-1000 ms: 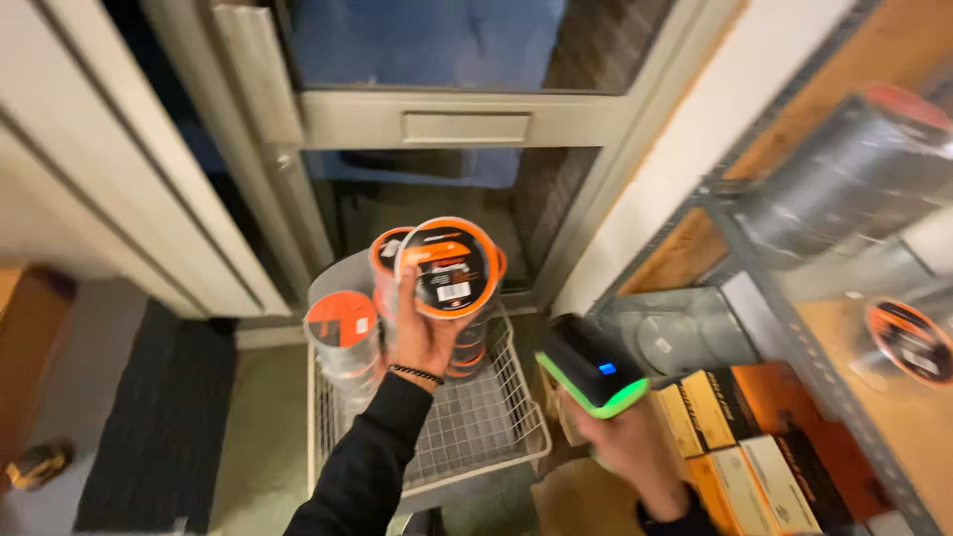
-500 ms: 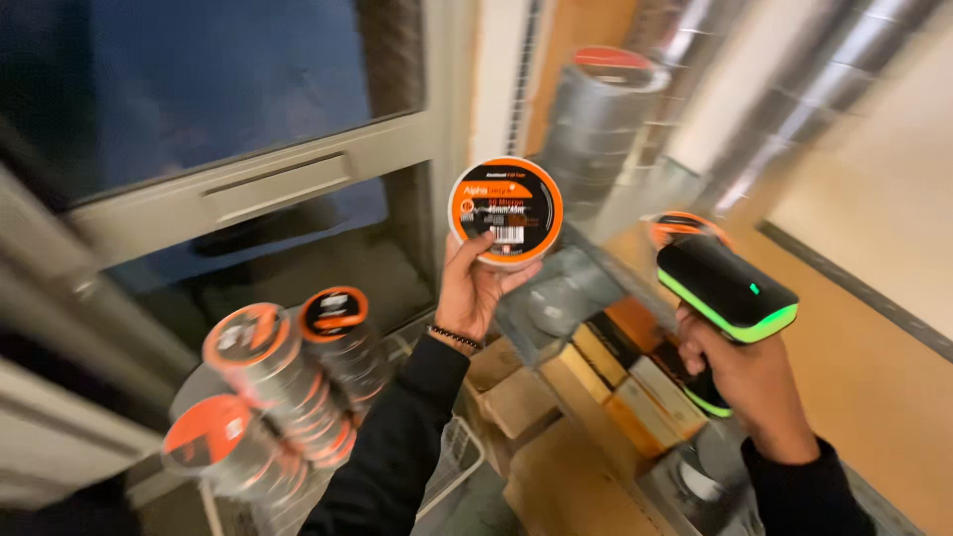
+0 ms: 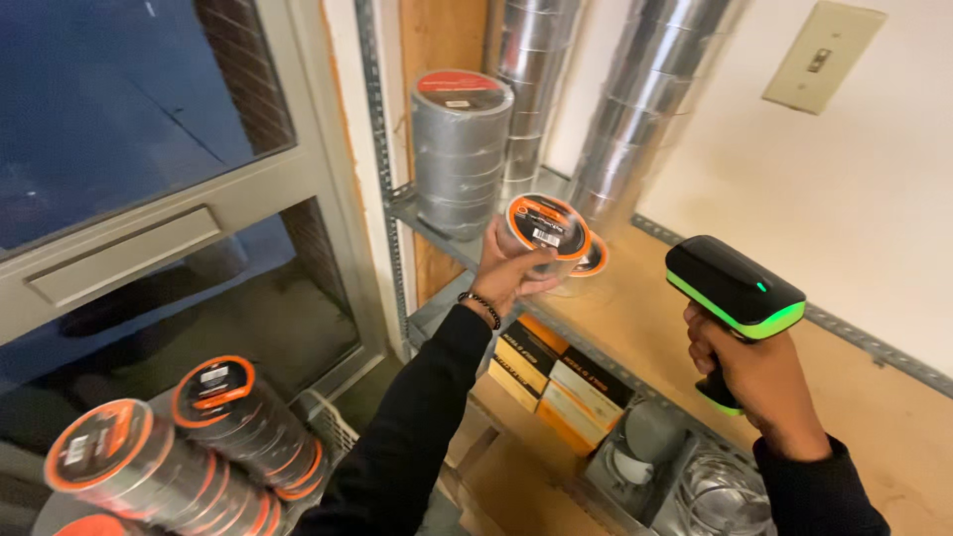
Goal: The person uses a handheld scanner to scan labels on rolls of tape and other products in a stockroom, handling each roll to orient the label for the scanner before placing it back on a shelf or in a wire basket.
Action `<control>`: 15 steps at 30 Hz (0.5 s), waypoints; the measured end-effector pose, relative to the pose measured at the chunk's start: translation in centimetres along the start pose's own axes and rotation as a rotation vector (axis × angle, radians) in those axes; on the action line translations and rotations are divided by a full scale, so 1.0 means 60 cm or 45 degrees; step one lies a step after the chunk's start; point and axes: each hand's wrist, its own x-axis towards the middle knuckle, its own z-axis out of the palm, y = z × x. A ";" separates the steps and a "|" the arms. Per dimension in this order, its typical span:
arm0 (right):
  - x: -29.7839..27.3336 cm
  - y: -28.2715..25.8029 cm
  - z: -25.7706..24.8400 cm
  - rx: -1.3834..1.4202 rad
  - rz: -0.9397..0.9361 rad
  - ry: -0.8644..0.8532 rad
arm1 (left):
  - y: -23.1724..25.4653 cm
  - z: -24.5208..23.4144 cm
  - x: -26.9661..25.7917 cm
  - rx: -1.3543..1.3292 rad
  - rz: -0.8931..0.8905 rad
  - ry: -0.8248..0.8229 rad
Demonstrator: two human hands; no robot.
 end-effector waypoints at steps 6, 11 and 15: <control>0.023 0.018 -0.028 -0.060 0.021 -0.011 | -0.032 0.025 0.040 0.014 -0.082 0.024; 0.046 0.030 -0.026 -0.074 0.056 -0.030 | -0.071 -0.001 0.082 1.057 0.327 0.182; 0.051 0.019 -0.012 -0.088 0.098 -0.043 | -0.080 0.001 0.082 1.200 0.384 0.226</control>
